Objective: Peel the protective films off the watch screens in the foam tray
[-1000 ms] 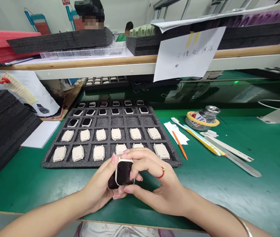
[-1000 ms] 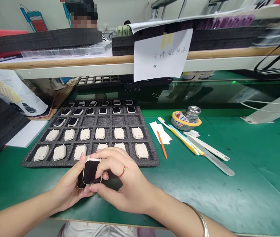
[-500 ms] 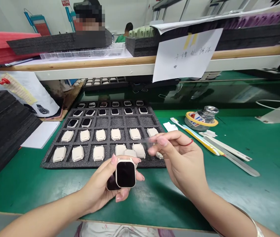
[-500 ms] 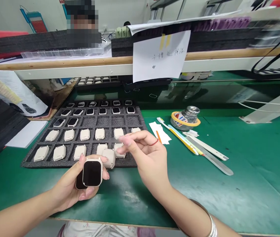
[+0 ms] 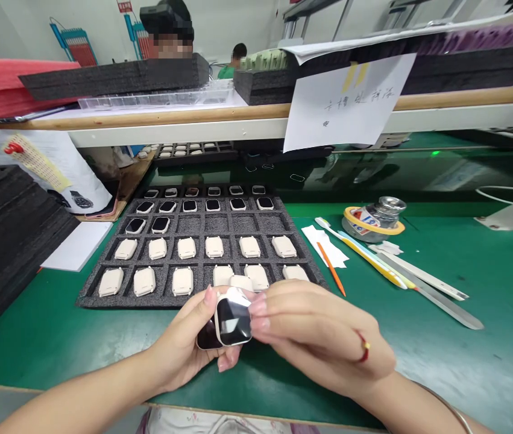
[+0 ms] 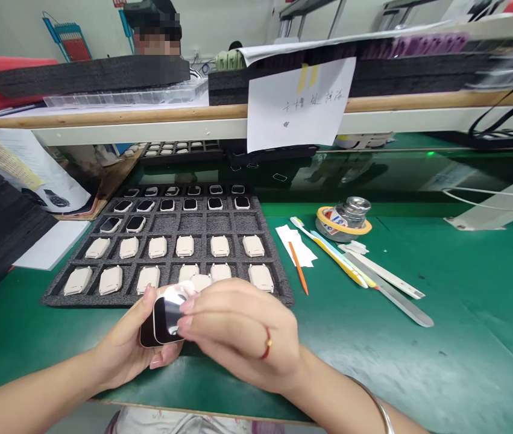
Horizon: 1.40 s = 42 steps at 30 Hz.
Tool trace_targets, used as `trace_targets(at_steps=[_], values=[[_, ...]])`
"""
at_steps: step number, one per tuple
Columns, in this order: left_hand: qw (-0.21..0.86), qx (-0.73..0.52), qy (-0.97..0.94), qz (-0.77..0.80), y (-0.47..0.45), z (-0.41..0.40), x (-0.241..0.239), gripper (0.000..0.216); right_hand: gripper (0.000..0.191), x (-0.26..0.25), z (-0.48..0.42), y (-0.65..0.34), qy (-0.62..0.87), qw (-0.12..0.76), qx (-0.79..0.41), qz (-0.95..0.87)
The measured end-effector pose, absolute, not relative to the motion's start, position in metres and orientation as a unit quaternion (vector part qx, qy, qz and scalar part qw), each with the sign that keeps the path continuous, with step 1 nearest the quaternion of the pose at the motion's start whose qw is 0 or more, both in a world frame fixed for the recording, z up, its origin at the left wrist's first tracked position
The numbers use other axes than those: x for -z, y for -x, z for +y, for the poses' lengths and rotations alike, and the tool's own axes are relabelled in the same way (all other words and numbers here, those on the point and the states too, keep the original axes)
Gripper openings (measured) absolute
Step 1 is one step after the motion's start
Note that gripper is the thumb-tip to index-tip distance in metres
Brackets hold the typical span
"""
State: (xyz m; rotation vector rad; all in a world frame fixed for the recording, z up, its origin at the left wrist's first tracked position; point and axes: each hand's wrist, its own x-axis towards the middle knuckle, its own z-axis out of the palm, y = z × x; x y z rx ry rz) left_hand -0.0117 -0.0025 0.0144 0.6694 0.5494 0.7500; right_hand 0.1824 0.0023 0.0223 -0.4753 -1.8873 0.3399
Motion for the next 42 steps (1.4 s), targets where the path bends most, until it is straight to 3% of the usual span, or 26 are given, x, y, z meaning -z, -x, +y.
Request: trace_targets(at_steps=[5, 9, 20, 25, 29, 33, 38, 42], values=[[0.842, -0.353, -0.294, 0.283, 0.014, -0.003, -0.013, 0.046, 0.040, -0.022, -0.005, -0.190, 0.166, 0.450, -0.145, -0.865], [0.843, -0.348, -0.298, 0.282, 0.015, -0.003, -0.011, 0.048, 0.055, -0.022, -0.007, -0.193, 0.178, 0.442, -0.123, -0.870], [0.814, -0.362, -0.345, 0.295, 0.012, -0.003, -0.011, 0.052, 0.029, -0.018, -0.001, -0.175, 0.207, 0.491, -0.085, -0.842], [0.794, -0.366, -0.395, 0.283, 0.011, -0.006, -0.011, 0.050, 0.065, -0.014, -0.003, -0.168, 0.258, 0.461, -0.195, -0.827], [0.794, -0.371, -0.389, 0.283, 0.011, -0.006, -0.010, 0.049, 0.051, -0.015, -0.005, -0.167, 0.276, 0.463, -0.281, -0.794], [0.812, -0.347, -0.360, 0.303, 0.013, -0.004, -0.010, 0.052, 0.051, -0.019, -0.004, -0.167, 0.281, 0.480, -0.319, -0.767], [0.817, -0.331, -0.354, 0.312, 0.014, -0.004, -0.013, 0.061, 0.058, -0.019, -0.002, -0.168, 0.255, 0.461, -0.290, -0.799], [0.814, -0.341, -0.359, 0.304, 0.013, -0.005, -0.013, 0.058, 0.052, -0.019, 0.002, -0.173, 0.270, 0.452, -0.249, -0.813]])
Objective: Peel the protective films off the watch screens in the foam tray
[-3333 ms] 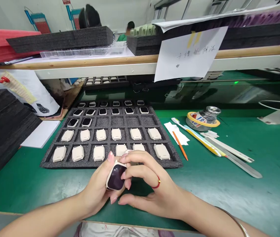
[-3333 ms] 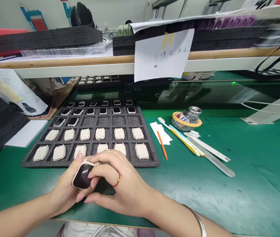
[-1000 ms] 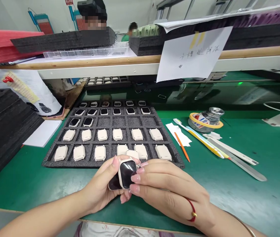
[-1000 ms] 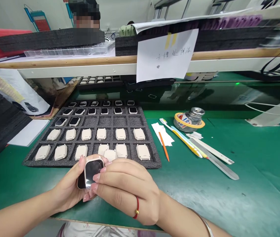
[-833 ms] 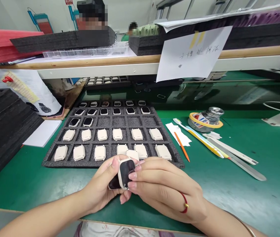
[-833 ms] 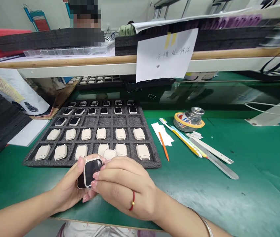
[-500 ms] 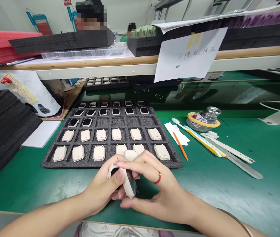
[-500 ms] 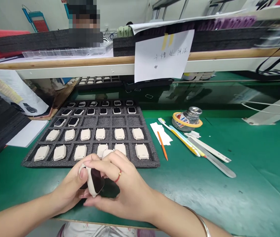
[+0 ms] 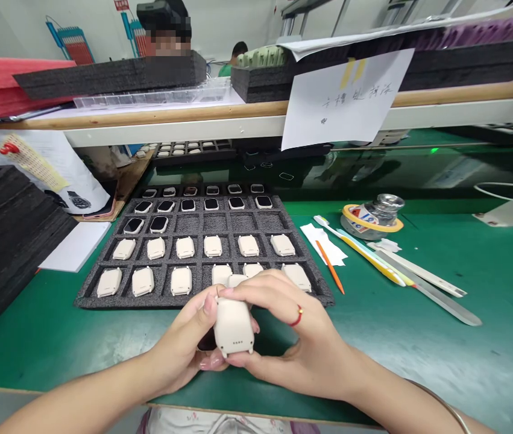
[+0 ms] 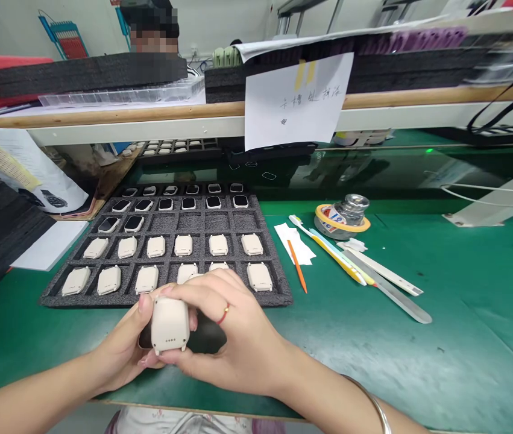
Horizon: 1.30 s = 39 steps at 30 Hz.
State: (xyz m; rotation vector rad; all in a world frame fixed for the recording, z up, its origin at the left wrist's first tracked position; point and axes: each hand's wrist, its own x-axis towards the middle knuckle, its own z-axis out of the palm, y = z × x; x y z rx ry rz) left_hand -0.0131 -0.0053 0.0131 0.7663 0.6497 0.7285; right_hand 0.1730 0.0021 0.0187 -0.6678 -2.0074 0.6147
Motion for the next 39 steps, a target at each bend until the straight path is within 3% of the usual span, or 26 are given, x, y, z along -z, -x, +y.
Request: trace_targets(at_steps=[6, 11, 16, 23, 26, 31, 39], values=[[0.837, -0.248, -0.418, 0.251, 0.015, -0.004, -0.012, 0.041, 0.031, -0.021, 0.014, -0.186, 0.431, 0.499, -0.244, -0.711], [0.844, -0.128, -0.454, 0.254, 0.014, -0.004, -0.015, 0.038, 0.033, -0.013, 0.019, -0.182, 0.446, 0.409, -0.184, -0.775], [0.854, -0.071, -0.462, 0.228, 0.016, -0.005, -0.019, 0.052, 0.036, -0.008, 0.018, -0.183, 0.458, 0.332, -0.217, -0.796], [0.804, -0.230, -0.463, 0.294, 0.016, -0.004, -0.016, 0.059, 0.037, -0.016, 0.013, -0.186, 0.309, 0.485, -0.224, -0.787], [0.814, -0.297, -0.400, 0.299, 0.015, -0.003, -0.014, 0.056, 0.043, -0.018, 0.009, -0.180, 0.231, 0.481, -0.196, -0.823], [0.824, -0.355, -0.335, 0.287, 0.013, -0.002, -0.014, 0.044, 0.020, -0.016, 0.004, -0.171, 0.230, 0.466, -0.204, -0.830], [0.832, -0.348, -0.330, 0.278, 0.012, -0.002, -0.011, 0.043, 0.007, -0.019, -0.002, -0.169, 0.270, 0.526, -0.260, -0.763]])
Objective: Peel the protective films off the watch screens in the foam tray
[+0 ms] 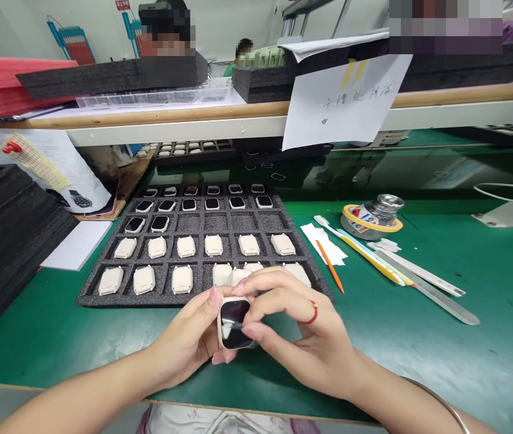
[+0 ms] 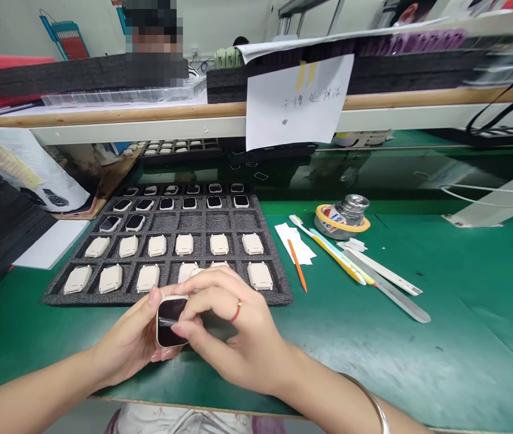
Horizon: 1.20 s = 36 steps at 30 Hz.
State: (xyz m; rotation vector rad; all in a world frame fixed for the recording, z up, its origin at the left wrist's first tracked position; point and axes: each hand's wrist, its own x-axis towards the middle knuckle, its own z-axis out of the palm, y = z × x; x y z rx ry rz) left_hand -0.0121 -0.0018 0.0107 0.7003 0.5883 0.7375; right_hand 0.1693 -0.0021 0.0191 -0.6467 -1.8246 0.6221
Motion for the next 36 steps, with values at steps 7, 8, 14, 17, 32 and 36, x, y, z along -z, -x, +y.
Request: trace_targets(at_steps=[7, 8, 14, 17, 32, 36], values=[[0.822, -0.345, -0.363, 0.271, 0.015, -0.002, -0.013, 0.048, 0.012, -0.021, 0.007, -0.178, 0.336, 0.662, -0.390, -0.545], [0.820, -0.347, -0.364, 0.272, 0.016, -0.002, -0.013, 0.049, 0.012, -0.021, 0.008, -0.178, 0.336, 0.665, -0.400, -0.533], [0.818, -0.351, -0.364, 0.276, 0.017, -0.002, -0.014, 0.048, 0.012, -0.026, 0.002, -0.174, 0.331, 0.659, -0.347, -0.579], [0.821, -0.351, -0.356, 0.275, 0.016, -0.002, -0.014, 0.047, 0.026, -0.024, 0.001, -0.175, 0.319, 0.644, -0.294, -0.630], [0.833, -0.359, -0.296, 0.299, 0.011, -0.002, -0.019, 0.043, 0.034, -0.025, -0.009, -0.188, 0.181, 0.442, -0.107, -0.872], [0.830, -0.359, -0.301, 0.302, 0.012, -0.001, -0.016, 0.045, 0.025, -0.027, -0.008, -0.186, 0.178, 0.430, -0.110, -0.878]])
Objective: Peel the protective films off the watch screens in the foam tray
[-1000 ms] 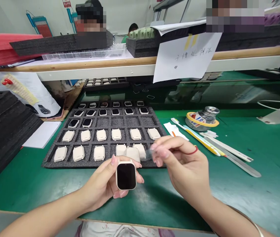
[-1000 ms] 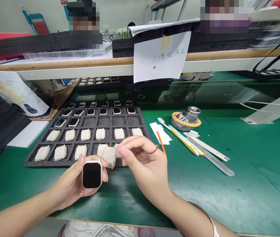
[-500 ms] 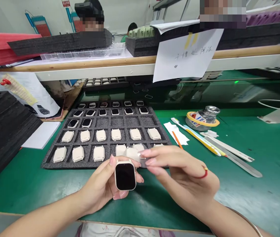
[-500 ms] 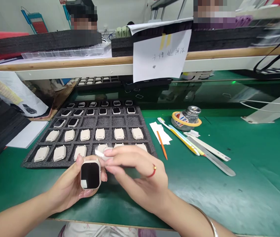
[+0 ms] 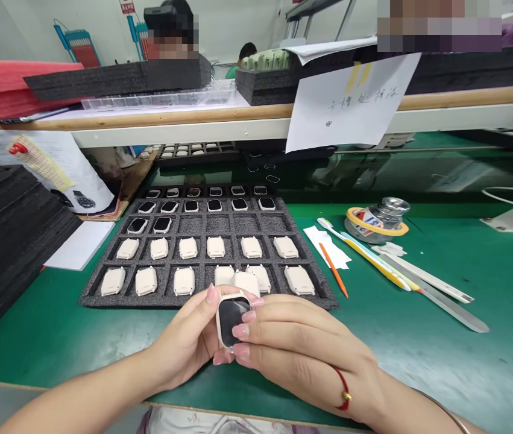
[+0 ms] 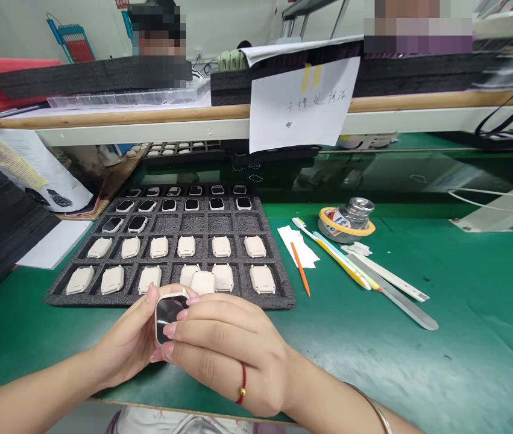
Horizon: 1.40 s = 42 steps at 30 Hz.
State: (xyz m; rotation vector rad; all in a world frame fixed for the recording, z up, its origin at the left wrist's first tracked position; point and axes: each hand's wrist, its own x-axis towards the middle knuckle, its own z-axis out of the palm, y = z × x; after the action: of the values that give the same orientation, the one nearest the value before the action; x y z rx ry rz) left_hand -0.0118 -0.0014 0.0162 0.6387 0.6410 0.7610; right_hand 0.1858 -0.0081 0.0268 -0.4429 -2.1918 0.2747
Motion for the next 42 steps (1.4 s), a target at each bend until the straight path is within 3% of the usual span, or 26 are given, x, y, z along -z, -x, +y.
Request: trace_targets(at_steps=[4, 10, 17, 30, 35, 42], values=[[0.817, -0.361, -0.334, 0.301, 0.013, -0.001, -0.014, 0.050, 0.016, -0.025, -0.005, -0.178, 0.202, 0.455, -0.063, -0.865], [0.783, -0.345, -0.437, 0.277, 0.013, -0.005, -0.012, 0.052, 0.056, -0.016, -0.007, -0.168, 0.275, 0.452, -0.110, -0.841], [0.808, -0.356, -0.374, 0.284, 0.013, -0.004, -0.014, 0.054, 0.051, -0.021, -0.007, -0.168, 0.276, 0.460, -0.213, -0.817], [0.811, -0.343, -0.345, 0.325, 0.011, -0.003, -0.014, 0.054, 0.053, -0.019, 0.000, -0.172, 0.270, 0.456, -0.174, -0.830], [0.812, -0.222, -0.466, 0.275, 0.014, -0.005, -0.016, 0.050, 0.039, -0.018, 0.014, -0.181, 0.404, 0.466, -0.149, -0.773], [0.752, -0.078, -0.602, 0.257, 0.014, -0.013, -0.018, 0.038, 0.041, -0.015, 0.020, -0.184, 0.438, 0.334, -0.197, -0.811]])
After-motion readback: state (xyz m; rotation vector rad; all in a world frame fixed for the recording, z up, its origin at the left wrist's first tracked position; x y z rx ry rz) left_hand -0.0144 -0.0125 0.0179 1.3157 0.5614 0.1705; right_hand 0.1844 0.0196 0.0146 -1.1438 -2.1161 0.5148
